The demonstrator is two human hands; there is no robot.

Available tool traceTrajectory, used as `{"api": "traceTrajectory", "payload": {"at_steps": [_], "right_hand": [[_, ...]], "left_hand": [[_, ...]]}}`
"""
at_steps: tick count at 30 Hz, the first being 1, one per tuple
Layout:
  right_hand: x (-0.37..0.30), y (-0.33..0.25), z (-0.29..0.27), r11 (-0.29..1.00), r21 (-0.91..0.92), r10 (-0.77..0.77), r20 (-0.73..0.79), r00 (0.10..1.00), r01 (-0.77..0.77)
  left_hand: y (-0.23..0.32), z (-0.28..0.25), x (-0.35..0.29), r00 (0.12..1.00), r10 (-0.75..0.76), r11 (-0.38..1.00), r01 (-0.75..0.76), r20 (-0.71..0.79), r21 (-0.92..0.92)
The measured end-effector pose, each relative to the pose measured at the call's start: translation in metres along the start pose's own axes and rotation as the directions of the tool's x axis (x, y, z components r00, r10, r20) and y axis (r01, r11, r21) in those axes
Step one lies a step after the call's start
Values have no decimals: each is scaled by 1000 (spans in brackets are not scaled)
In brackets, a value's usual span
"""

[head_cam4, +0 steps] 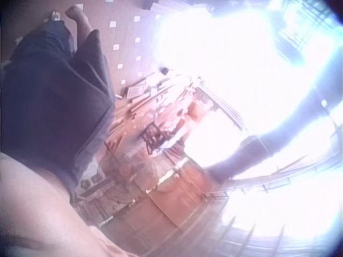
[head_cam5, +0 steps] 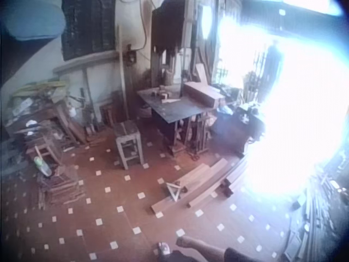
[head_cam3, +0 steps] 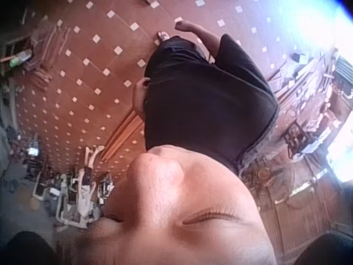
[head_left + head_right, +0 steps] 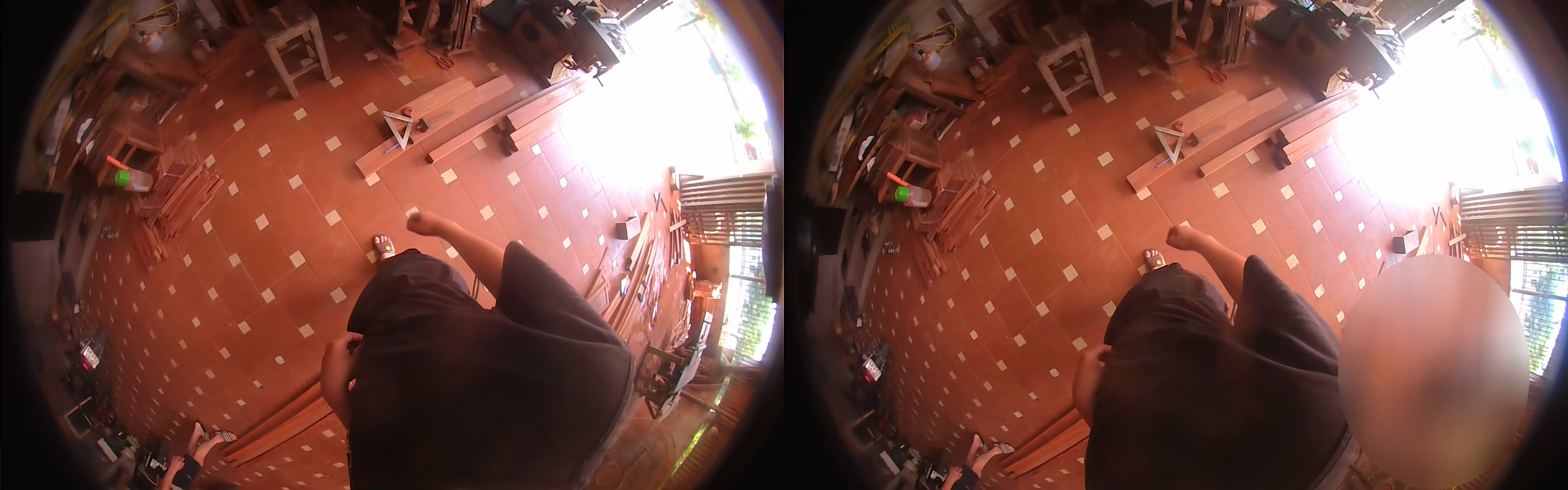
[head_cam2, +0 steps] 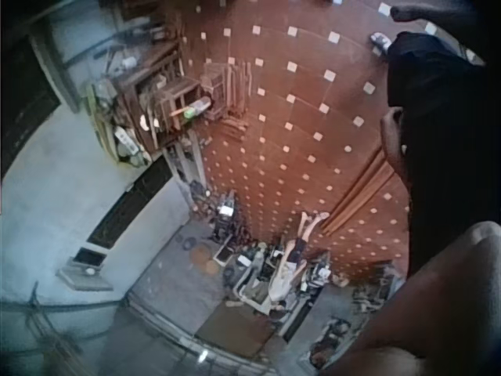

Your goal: The person arranges small wooden blocks on a workbench, then uses a set square and a pen to draw lines on the blocks. The person repeatedly measures and marks the blocks, moving them around the table.

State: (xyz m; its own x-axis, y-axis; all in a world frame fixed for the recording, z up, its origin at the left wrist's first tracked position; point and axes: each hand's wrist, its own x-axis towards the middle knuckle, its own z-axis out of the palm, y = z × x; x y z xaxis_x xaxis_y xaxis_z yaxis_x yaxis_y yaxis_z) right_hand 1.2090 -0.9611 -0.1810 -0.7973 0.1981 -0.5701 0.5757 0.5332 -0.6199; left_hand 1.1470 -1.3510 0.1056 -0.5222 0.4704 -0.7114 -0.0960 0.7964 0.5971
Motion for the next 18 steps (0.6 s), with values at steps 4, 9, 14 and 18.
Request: {"api": "traceTrajectory", "payload": {"at_steps": [4,9,14,18], "right_hand": [[43,-44,-47,989,145,25,-70,997,-15],[50,27,-27,959,-254,143,59,988,-124],[0,15,4,875,-301,440,173,881,-378],[10,-24,6,812,-52,581,178,794,-582]], "left_hand": [[-1,-25,26,994,-108,986,106,-7,-125],[62,-71,53,993,106,982,-114,57,150],[70,-135,109,952,304,936,-306,36,177],[61,-204,188,927,361,893,-375,100,249]]}}
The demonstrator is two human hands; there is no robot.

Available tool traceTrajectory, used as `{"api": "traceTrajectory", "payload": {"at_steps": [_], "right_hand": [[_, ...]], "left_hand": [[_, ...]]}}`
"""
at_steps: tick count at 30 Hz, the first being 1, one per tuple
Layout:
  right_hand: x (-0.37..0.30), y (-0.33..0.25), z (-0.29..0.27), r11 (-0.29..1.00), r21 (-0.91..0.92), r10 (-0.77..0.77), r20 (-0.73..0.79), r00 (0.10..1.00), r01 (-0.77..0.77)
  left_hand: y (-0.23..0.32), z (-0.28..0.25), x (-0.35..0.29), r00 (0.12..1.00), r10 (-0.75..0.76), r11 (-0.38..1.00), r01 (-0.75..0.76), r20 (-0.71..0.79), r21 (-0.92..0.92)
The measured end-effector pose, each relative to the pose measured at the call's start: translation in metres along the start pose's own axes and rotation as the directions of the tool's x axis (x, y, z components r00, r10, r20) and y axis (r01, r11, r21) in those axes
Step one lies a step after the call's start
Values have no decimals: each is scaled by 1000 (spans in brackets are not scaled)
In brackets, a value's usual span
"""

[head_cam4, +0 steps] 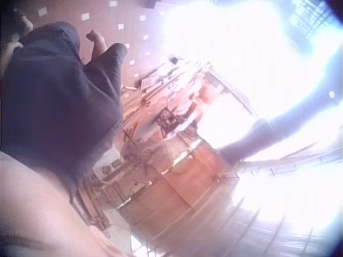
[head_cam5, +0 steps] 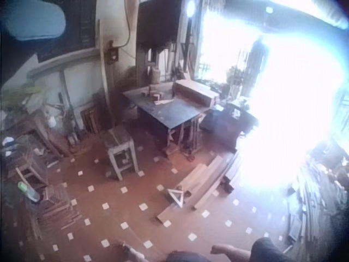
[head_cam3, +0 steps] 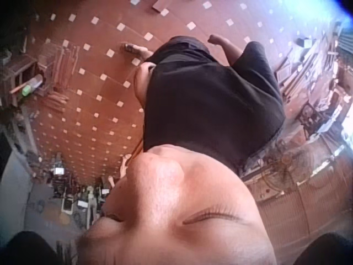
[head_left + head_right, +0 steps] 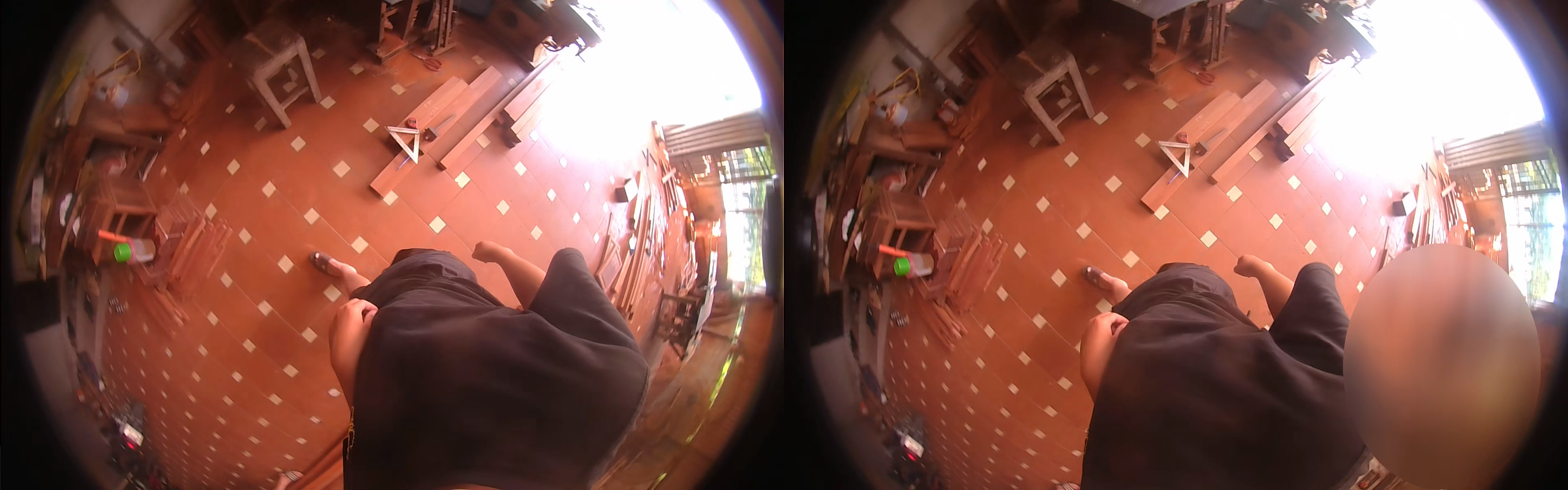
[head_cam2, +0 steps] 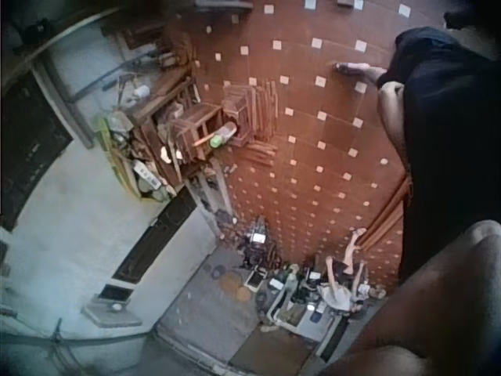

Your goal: The person arranges small wooden blocks on a workbench, then uses a set square and a pen to draw lines on the blocks. The person repeatedly measures and marks the blocks, moving them around the table.

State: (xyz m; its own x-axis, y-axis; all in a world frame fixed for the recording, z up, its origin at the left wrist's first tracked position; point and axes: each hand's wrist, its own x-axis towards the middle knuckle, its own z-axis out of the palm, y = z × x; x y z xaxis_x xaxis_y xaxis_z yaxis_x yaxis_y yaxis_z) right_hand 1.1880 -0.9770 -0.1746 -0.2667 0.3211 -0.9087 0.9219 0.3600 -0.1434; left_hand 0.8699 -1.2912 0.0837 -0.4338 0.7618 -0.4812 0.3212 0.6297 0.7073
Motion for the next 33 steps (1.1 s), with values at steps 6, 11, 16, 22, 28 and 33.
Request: {"api": "traceTrajectory", "payload": {"at_steps": [6,11,16,22,28,33], "right_hand": [[-20,-103,32,824,567,83,-105,991,-9],[-2,-145,125,580,770,22,-340,940,265],[-39,-155,144,749,639,234,-10,972,-174],[-25,-202,136,559,690,324,328,888,-459],[148,-281,-35,733,670,137,23,990,-117],[186,-352,-270,261,858,167,-492,854,443]], "left_hand": [[-42,-108,66,965,214,974,-223,152,47],[-66,-171,109,939,133,956,-205,316,208],[-75,-218,157,942,117,962,-186,315,199],[-57,-268,241,957,17,954,-102,289,281],[-82,-325,337,942,-228,913,119,248,390],[-4,-362,452,933,-210,923,90,294,373]]}}
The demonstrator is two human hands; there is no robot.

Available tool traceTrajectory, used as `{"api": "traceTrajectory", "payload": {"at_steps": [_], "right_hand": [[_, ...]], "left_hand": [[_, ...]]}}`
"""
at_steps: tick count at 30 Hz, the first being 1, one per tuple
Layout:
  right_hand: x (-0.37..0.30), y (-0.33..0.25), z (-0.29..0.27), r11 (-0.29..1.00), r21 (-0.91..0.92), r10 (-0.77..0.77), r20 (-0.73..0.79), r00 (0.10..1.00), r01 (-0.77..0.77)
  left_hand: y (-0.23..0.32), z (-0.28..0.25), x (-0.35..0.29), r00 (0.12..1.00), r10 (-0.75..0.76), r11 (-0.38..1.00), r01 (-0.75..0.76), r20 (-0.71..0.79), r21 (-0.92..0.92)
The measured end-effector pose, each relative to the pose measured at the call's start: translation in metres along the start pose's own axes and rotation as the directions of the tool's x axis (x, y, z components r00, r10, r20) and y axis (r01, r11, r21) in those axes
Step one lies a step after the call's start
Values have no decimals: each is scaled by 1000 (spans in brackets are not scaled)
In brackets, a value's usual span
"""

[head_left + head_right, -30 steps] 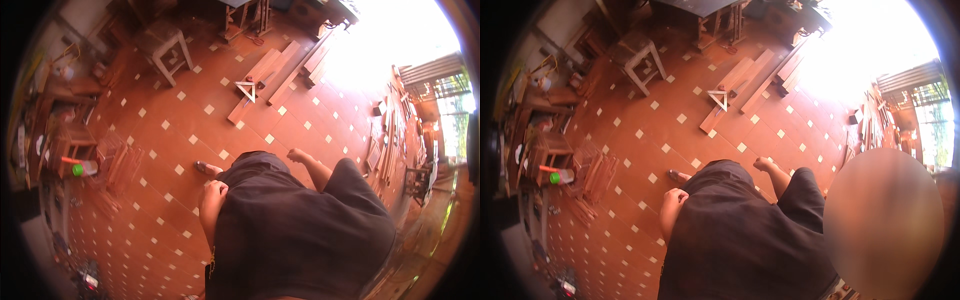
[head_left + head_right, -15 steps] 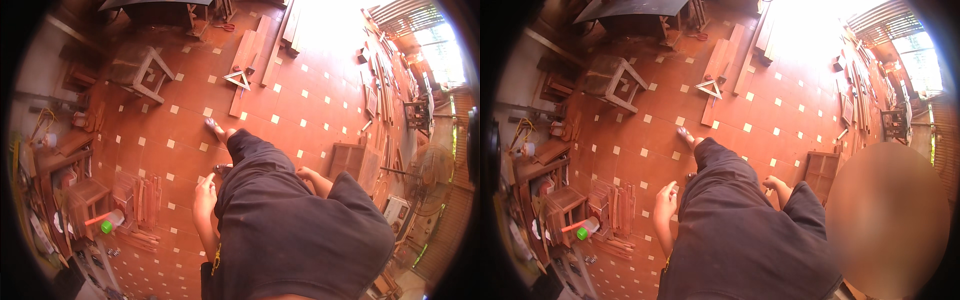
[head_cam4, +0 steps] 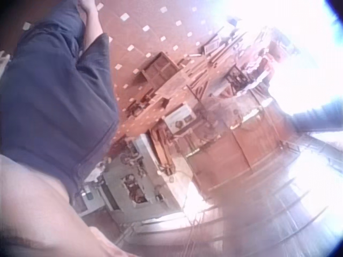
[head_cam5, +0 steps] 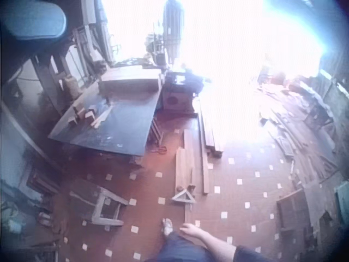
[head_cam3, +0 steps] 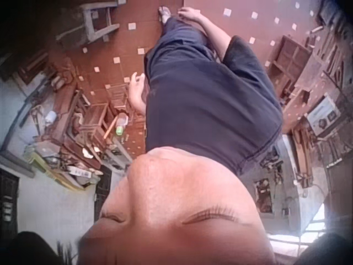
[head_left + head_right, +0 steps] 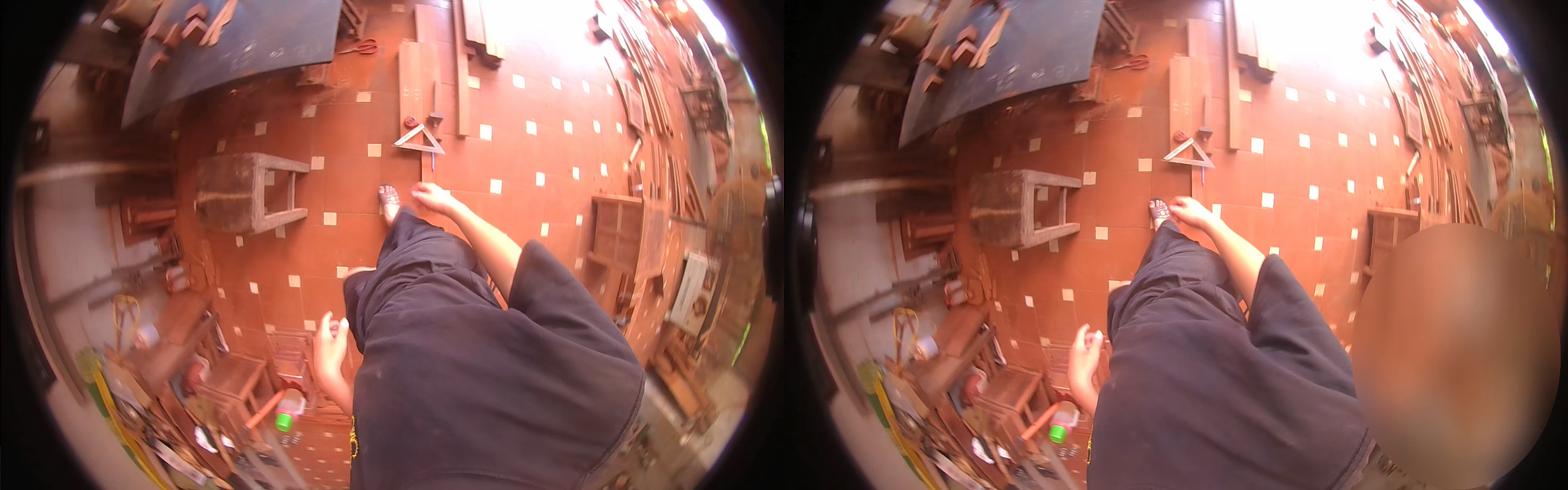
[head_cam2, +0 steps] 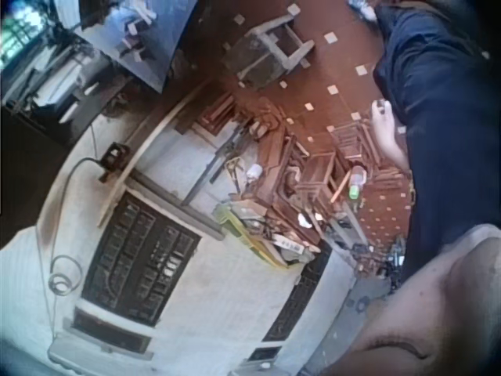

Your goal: The person arranges small wooden blocks on a workbench, then uses a set square and a pen to draw lines on the blocks. The person repeatedly measures and marks the blocks, moving them around the table.

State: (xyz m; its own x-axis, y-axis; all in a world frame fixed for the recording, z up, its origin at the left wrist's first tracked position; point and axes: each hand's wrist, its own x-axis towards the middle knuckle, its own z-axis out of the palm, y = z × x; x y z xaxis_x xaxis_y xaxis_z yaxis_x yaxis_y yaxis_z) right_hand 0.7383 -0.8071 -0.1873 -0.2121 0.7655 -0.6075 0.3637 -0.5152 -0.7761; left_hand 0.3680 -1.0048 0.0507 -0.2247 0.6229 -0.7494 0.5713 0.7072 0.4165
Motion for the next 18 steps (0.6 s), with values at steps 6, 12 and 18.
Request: {"api": "traceTrajectory", "payload": {"at_steps": [6,12,18], "right_hand": [[18,-60,-34,989,-102,86,-180,980,-106],[-71,30,-21,907,63,369,-599,711,-417],[-208,95,101,592,522,799,-478,363,-614]], "left_hand": [[127,-89,87,967,253,966,-253,8,58],[127,-124,215,917,200,777,-362,344,515],[228,-155,314,697,456,616,-696,553,369]]}}
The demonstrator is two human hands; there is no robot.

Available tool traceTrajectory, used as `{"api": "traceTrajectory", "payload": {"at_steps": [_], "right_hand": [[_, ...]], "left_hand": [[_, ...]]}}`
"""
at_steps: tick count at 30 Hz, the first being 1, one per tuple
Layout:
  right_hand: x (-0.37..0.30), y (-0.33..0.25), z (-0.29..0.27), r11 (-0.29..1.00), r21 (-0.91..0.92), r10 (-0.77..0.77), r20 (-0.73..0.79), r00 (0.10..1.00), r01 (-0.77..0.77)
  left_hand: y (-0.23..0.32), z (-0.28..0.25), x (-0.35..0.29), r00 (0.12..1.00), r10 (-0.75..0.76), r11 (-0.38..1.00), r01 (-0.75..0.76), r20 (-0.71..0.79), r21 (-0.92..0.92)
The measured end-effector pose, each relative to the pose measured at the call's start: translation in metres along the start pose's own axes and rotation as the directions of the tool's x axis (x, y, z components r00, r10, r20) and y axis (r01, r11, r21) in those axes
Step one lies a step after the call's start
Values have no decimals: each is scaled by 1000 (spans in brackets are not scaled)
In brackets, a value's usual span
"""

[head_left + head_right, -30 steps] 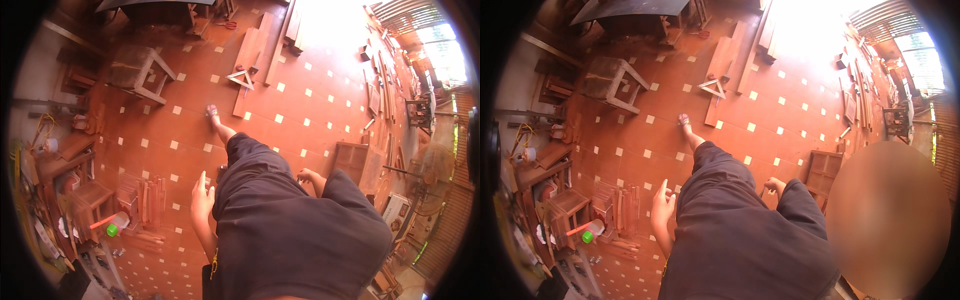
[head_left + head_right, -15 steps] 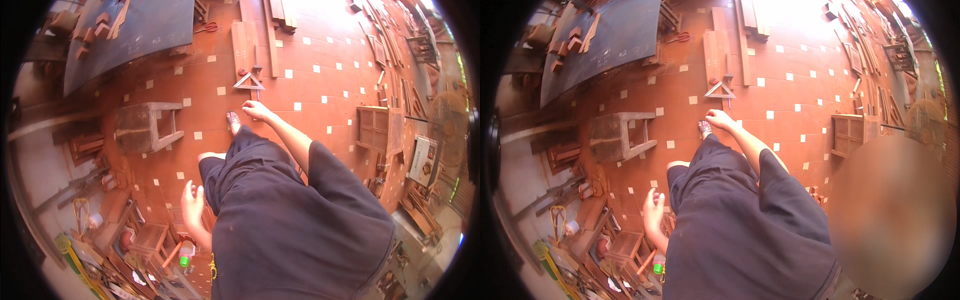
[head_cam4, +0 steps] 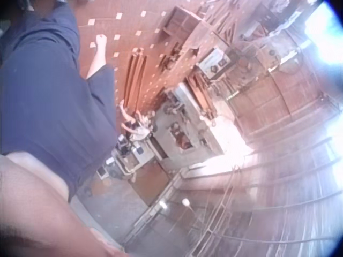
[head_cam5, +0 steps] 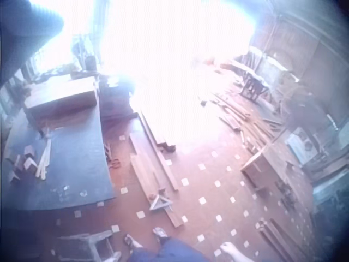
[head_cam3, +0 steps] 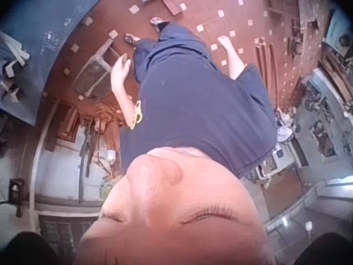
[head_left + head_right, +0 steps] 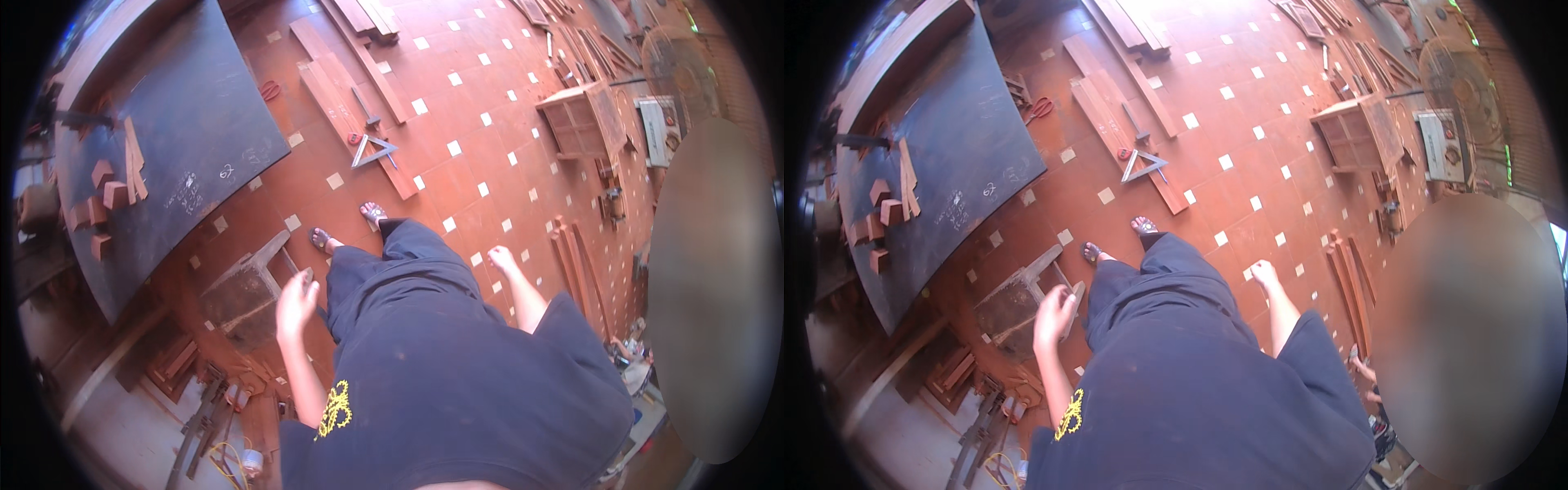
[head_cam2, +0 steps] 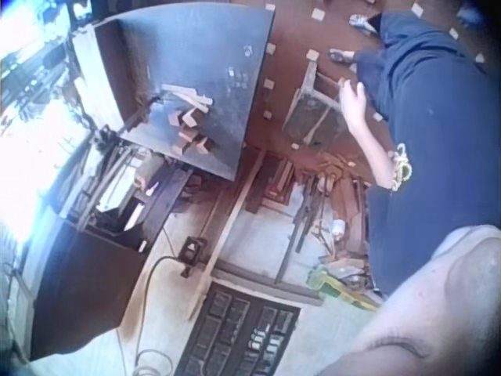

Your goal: The person arranges small wooden blocks on a workbench, then uses a set square and a pen to draw lines on the blocks. The person repeatedly measures and marks the blocks, moving them around the table.

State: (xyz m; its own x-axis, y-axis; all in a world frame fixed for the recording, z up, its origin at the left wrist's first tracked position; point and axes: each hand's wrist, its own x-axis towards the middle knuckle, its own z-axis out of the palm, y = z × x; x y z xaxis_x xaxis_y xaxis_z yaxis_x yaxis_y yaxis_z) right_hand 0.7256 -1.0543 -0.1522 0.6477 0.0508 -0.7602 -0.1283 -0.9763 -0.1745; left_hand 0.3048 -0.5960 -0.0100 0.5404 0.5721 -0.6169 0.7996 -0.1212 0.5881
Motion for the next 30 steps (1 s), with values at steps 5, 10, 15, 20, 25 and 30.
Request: {"api": "traceTrajectory", "payload": {"at_steps": [5,10,15,20,25,30], "right_hand": [[-90,39,110,963,245,74,168,983,-114],[-98,62,207,968,222,39,342,939,-121],[-24,86,235,833,327,235,521,821,-446],[69,-120,157,972,-223,134,276,952,-72],[213,-187,204,843,-537,227,414,882,35],[339,-250,339,949,-31,-305,176,936,315]], "left_hand": [[33,-46,63,998,-65,820,40,23,571],[48,-22,101,947,-14,1000,10,321,14],[18,33,147,920,-285,932,200,270,303],[-33,123,225,706,-665,698,470,245,541],[-57,225,239,724,-663,501,242,189,831],[-54,198,270,826,-557,586,315,88,746]]}}
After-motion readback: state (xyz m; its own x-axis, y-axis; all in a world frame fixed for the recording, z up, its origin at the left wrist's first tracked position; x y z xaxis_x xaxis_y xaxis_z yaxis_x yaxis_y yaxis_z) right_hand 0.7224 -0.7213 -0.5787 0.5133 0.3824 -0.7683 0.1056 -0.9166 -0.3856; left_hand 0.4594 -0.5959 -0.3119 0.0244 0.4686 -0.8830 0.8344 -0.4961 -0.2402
